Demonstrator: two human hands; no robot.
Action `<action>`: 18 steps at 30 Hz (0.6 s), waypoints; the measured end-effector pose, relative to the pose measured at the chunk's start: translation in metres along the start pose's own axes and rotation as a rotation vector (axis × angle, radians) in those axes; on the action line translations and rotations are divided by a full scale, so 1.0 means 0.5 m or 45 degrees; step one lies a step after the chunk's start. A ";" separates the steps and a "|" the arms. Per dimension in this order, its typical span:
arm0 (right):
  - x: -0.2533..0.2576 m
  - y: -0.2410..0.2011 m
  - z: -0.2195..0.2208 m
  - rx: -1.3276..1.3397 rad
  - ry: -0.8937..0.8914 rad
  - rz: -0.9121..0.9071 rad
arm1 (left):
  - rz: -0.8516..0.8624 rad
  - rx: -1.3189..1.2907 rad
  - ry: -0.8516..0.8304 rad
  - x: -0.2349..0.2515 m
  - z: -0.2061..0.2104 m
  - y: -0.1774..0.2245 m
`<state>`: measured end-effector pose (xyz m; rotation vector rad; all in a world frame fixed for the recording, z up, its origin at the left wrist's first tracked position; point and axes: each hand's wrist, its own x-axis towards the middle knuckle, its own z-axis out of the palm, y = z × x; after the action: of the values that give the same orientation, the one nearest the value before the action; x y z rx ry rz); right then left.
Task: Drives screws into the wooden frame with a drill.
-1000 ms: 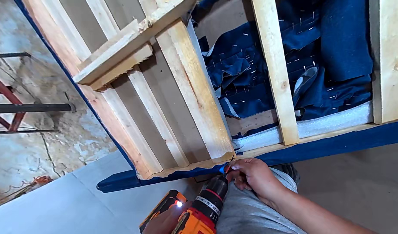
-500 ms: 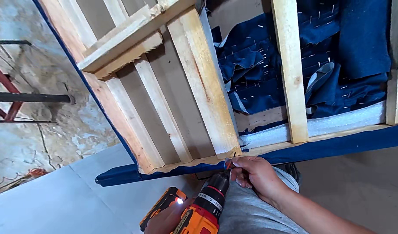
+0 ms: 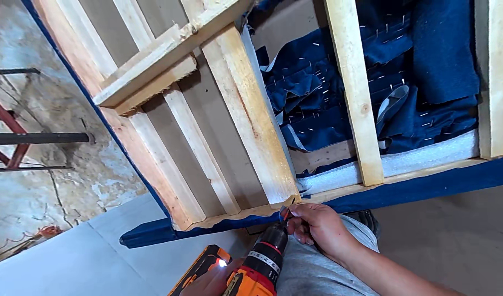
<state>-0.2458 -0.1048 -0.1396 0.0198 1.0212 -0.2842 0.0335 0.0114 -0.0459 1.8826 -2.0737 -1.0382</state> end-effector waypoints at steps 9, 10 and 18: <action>0.001 -0.014 0.008 -0.228 0.053 0.010 | -0.099 0.185 -0.284 0.118 -0.062 0.139; 0.001 -0.015 0.009 -0.241 0.060 0.008 | -0.122 0.169 -0.307 0.119 -0.064 0.143; 0.006 -0.014 0.010 -0.251 0.092 0.027 | -0.248 0.112 -0.353 0.130 -0.059 0.181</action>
<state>-0.2417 -0.1131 -0.1386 -0.1384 1.1166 -0.1631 -0.0374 -0.0625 0.0069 2.1252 -2.1426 -1.3422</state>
